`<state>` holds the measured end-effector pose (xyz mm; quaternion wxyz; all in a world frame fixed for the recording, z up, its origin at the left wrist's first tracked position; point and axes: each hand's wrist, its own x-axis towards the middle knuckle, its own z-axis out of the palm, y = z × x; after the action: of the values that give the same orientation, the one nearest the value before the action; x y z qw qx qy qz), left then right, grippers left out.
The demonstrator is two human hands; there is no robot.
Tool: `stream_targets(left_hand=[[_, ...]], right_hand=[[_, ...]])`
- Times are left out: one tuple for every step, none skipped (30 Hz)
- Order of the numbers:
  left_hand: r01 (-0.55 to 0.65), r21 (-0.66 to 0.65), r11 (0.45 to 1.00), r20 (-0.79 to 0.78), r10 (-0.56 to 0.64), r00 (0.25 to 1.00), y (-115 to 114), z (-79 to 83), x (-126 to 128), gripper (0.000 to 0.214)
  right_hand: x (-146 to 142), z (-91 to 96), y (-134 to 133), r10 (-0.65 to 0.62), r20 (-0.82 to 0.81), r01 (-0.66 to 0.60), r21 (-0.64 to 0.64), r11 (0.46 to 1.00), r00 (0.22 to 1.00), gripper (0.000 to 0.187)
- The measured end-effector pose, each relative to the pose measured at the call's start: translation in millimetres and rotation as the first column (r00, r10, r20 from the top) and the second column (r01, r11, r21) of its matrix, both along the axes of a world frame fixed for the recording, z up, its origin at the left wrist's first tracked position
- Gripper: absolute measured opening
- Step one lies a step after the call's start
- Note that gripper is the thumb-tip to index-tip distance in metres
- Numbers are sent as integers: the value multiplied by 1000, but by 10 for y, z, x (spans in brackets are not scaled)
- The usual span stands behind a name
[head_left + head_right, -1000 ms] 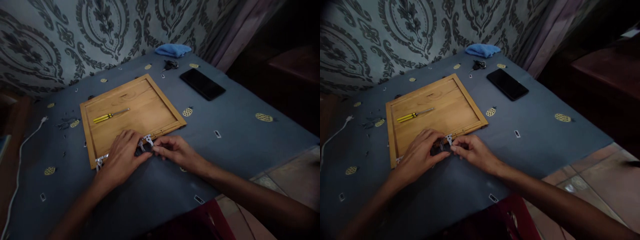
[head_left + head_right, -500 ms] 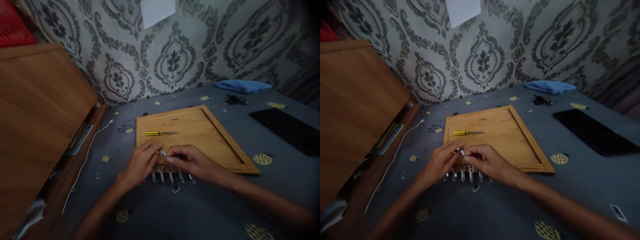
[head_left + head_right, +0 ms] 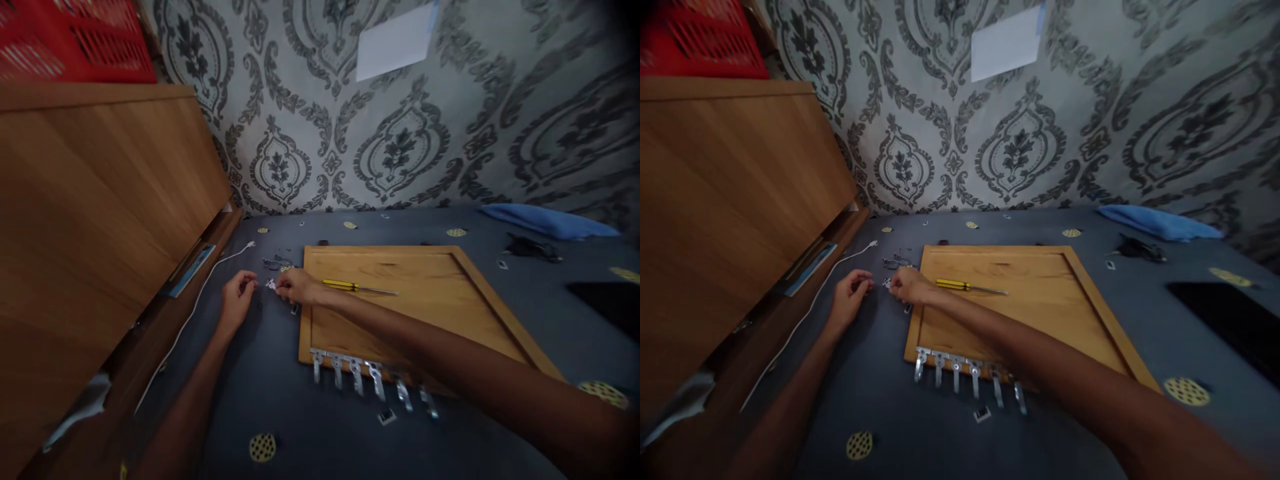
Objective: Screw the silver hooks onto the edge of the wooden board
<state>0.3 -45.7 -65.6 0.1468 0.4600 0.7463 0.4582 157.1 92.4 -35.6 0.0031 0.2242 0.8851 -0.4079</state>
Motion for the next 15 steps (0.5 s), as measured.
stream_targets(left_hand=[[-9, -2, 1000, 3, 9, 1000, 2, -18, -11, 35], [-15, -3, 1000, 4, 15, 1000, 3, -30, -13, 35], [-20, -1, 1000, 1, 20, 1000, 4, -37, -8, 36], [-23, 2, 1000, -6, 23, 1000, 5, -40, 2, 35], [-25, 4, 1000, -14, 25, 1000, 5, -40, 16, 35], [-26, 4, 1000, -24, 26, 999, 4, -37, 31, 35], [-25, 2, 1000, -34, 25, 999, 2, -33, 47, 35], [-24, -2, 1000, -43, 24, 999, 1, -27, 64, 34], [-22, -7, 1000, -51, 22, 998, -2, -21, 80, 34], [-21, -12, 1000, -57, 20, 998, -4, -14, 95, 34], [-19, -16, 1000, -62, 18, 998, -6, -8, 108, 34], [-18, -19, 1000, -64, 17, 998, -8, -3, 119, 33], [-16, -20, 1000, -65, 15, 998, -10, 3, 128, 33], [-14, -18, 1000, -64, 13, 998, -12, 8, 134, 33], [-12, -13, 1000, -60, 11, 998, -13, 13, 139, 33]], right_hand=[[-16, 25, 31, -18, 8, 17, 53, 998, 1000, 38], [-24, 52, 70, -45, 8, 43, 113, 993, 999, 37], [-31, 77, 114, -79, 6, 77, 176, 981, 997, 36], [-41, 99, 161, -118, 3, 114, 235, 965, 993, 37], [-57, 115, 207, -157, -2, 151, 288, 946, 988, 38], [-80, 125, 251, -194, -5, 185, 335, 924, 981, 38], [-109, 130, 289, -222, -5, 208, 371, 905, 975, 38], [-142, 129, 322, -244, -1, 224, 397, 890, 970, 39], [-176, 125, 349, -258, 6, 232, 414, 880, 966, 39], [-208, 118, 371, -266, 14, 235, 422, 876, 964, 39], [-234, 111, 390, -272, 21, 238, 422, 875, 962, 39], [-253, 102, 406, -275, 25, 241, 414, 878, 961, 39], [-264, 94, 423, -279, 25, 247, 400, 883, 960, 39], [-267, 86, 439, -285, 21, 257, 379, 889, 958, 39], [-264, 78, 455, -291, 12, 268, 352, 897, 957, 39]])
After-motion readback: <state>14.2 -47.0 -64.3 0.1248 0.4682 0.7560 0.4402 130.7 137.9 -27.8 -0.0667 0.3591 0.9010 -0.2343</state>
